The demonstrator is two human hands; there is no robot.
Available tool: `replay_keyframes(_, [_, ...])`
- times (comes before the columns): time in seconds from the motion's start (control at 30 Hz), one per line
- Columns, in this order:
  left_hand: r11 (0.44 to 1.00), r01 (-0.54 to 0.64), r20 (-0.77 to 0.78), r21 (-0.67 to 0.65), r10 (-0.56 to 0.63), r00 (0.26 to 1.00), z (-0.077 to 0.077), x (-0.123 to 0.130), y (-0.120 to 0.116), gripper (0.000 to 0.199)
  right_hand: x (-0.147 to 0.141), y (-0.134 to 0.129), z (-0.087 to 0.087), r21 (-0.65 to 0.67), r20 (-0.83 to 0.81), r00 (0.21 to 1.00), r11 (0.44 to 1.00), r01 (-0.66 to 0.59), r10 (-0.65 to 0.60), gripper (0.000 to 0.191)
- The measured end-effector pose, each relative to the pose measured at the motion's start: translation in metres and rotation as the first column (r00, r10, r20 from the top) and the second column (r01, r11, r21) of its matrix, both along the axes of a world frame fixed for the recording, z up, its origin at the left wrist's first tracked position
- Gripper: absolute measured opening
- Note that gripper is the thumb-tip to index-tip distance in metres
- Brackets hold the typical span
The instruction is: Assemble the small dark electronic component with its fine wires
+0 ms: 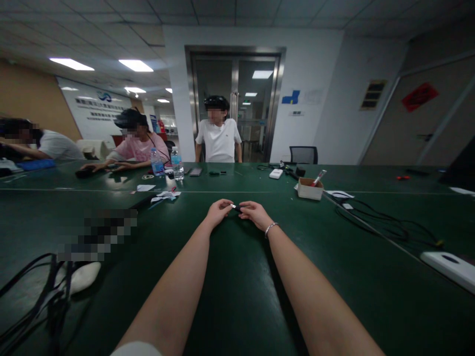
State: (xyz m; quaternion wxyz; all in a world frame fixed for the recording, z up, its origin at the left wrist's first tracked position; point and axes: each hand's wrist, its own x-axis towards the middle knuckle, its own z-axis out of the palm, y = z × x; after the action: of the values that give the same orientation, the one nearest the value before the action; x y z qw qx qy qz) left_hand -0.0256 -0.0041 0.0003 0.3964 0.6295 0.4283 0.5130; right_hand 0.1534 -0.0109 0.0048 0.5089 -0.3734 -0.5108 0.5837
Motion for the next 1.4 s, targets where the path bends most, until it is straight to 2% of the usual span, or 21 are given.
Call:
replay_keyframes(0.5, [0.996,-0.072,0.004,-0.050,0.072,0.997,-0.0002,0.0016,0.0011,0.023,-0.0011,0.0003,-0.0007,0.006,0.030,1.000,1.000,-0.009,0.009,0.021])
replay_keyframes(0.63, [0.999,-0.042,0.003,-0.008,0.042,0.999,0.0005,0.0011,-0.0003,0.026,-0.0018,0.0001,-0.0009,0.000,0.026,1.000,1.000,-0.005,0.005,0.021])
replay_keyframes(0.77, [1.000,-0.008,0.006,-0.020,0.008,1.000,0.0002,0.0008,0.0004,0.025,-0.0017,0.0005,-0.0014,-0.005,0.018,1.000,1.000,0.010,-0.010,0.022])
replay_keyframes(1.0, [1.000,-0.017,-0.009,0.000,0.017,1.000,-0.0017,0.0006,0.0012,0.028,-0.0018,0.0006,-0.0006,-0.011,0.027,1.000,1.000,0.008,-0.008,0.021])
replay_keyframes(1.2, [1.000,-0.015,-0.011,-0.021,0.015,1.000,0.0032,0.0013,-0.0037,0.030,-0.0018,0.0011,-0.0018,0.004,0.037,0.999,1.000,0.007,-0.007,0.022])
replay_keyframes(1.4, [1.000,-0.016,-0.007,0.019,0.016,1.000,0.0015,0.0004,-0.0021,0.029,-0.0013,0.0017,-0.0024,0.026,0.034,0.999,0.999,-0.023,0.022,0.023])
